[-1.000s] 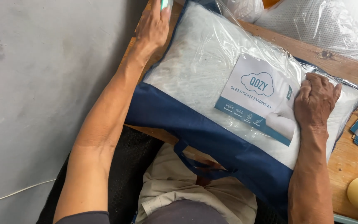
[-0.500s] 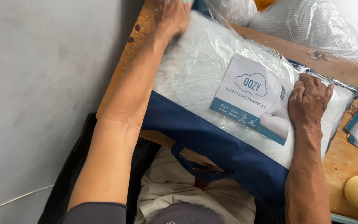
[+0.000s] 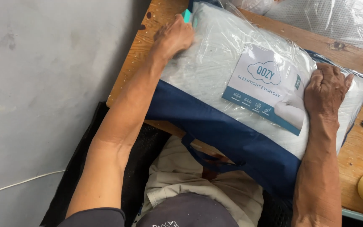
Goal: Inserting a brand label into a packaged pillow and cleaning the plastic bag surface with a sponge.
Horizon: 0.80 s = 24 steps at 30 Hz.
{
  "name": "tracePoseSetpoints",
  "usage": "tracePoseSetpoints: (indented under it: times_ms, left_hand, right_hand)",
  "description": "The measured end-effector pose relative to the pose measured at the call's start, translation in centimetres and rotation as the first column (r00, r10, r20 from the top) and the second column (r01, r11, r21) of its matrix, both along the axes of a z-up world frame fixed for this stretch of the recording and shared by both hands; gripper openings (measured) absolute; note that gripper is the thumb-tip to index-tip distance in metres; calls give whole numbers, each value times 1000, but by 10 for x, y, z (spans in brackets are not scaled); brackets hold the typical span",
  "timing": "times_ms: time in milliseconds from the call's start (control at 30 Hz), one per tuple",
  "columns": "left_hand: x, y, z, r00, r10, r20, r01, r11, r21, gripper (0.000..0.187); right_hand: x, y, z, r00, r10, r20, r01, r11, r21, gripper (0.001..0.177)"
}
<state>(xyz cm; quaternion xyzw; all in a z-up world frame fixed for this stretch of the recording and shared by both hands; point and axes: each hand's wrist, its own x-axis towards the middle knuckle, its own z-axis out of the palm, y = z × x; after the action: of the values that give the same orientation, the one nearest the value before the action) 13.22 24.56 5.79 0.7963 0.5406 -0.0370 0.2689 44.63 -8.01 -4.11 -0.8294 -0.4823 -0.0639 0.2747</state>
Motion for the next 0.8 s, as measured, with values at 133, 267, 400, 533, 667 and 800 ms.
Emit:
tracePoseSetpoints:
  times_ms: [133, 267, 400, 533, 667, 800]
  left_hand:
    - [-76, -48, 35, 998, -54, -17, 51, 987, -152, 45]
    - [-149, -106, 41, 998, -42, -37, 35, 984, -176, 46]
    - [-195, -157, 40, 994, 29, -107, -56, 964, -259, 43]
    - [-248, -195, 13, 982, 60, -180, -107, 959, -263, 37]
    - [-269, -231, 29, 924, 305, -229, -368, 872, -323, 59]
    - [-272, -245, 57, 887, 461, -11, -461, 886, -51, 61]
  right_hand:
    - [8, 0, -12, 999, -12, 52, 11, 1000, 14, 35]
    - [8, -1, -8, 1000, 7, 20, -7, 999, 33, 39]
    - [-9, 3, 10, 1000, 0, -31, 0, 1000, 17, 40]
    - [-7, 5, 11, 999, -10, -46, 10, 1000, -9, 41]
    - [-13, 4, 24, 993, 2, -115, 3, 999, 47, 41]
    - [-41, 0, 73, 996, 69, -57, -54, 972, 228, 32]
